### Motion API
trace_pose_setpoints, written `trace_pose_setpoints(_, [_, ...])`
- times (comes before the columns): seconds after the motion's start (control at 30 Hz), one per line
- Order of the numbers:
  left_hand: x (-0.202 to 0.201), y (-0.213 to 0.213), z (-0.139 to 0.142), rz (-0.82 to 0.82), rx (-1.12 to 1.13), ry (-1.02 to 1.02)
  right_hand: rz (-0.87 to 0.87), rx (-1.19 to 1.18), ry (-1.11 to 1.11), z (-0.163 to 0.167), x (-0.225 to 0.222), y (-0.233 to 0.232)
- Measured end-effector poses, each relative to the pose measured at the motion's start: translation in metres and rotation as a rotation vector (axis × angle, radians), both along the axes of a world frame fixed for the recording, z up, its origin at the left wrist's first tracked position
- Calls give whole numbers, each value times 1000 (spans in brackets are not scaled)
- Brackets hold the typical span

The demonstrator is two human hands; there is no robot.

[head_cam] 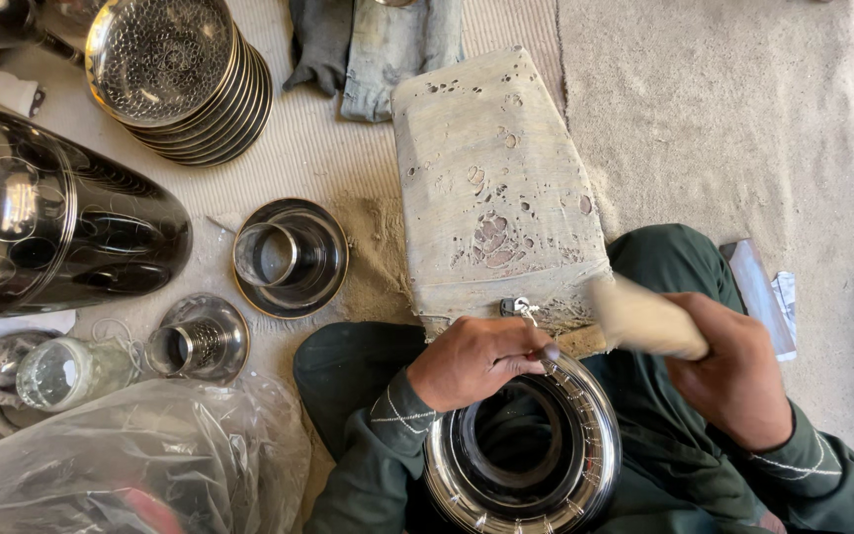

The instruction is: The person sits on the floor with a brass vessel on their lap and hammers a decorative pattern into its rim, holding a punch against the metal with one hand and striking it with a wooden mallet in the other, repositioning the punch repeatedly around the rim.

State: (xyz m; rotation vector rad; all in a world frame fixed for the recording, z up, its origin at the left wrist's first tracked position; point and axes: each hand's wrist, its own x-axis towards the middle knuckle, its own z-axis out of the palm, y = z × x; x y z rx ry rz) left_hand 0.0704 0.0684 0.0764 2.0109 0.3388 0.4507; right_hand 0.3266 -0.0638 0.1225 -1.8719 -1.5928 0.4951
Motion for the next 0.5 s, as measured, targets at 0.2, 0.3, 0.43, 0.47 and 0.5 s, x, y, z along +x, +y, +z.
trace_pose_setpoints(0.2, [0,-11,9,290,-187,-87,25,15,3,-8,6,8])
trace_pose_setpoints(0.3, [7,-11,10,412,-482,-27,-63,-124,91,-9,11,17])
trace_pose_setpoints(0.43, [17,-10,8,437,-622,-7,-25,-273,88,-7,20,40])
trace_pose_setpoints(0.47, [18,-10,8,445,-670,-10,-12,-335,80,-7,22,47])
trace_pose_setpoints(0.5, [19,-10,7,455,-660,5,57,-302,28,-6,26,54])
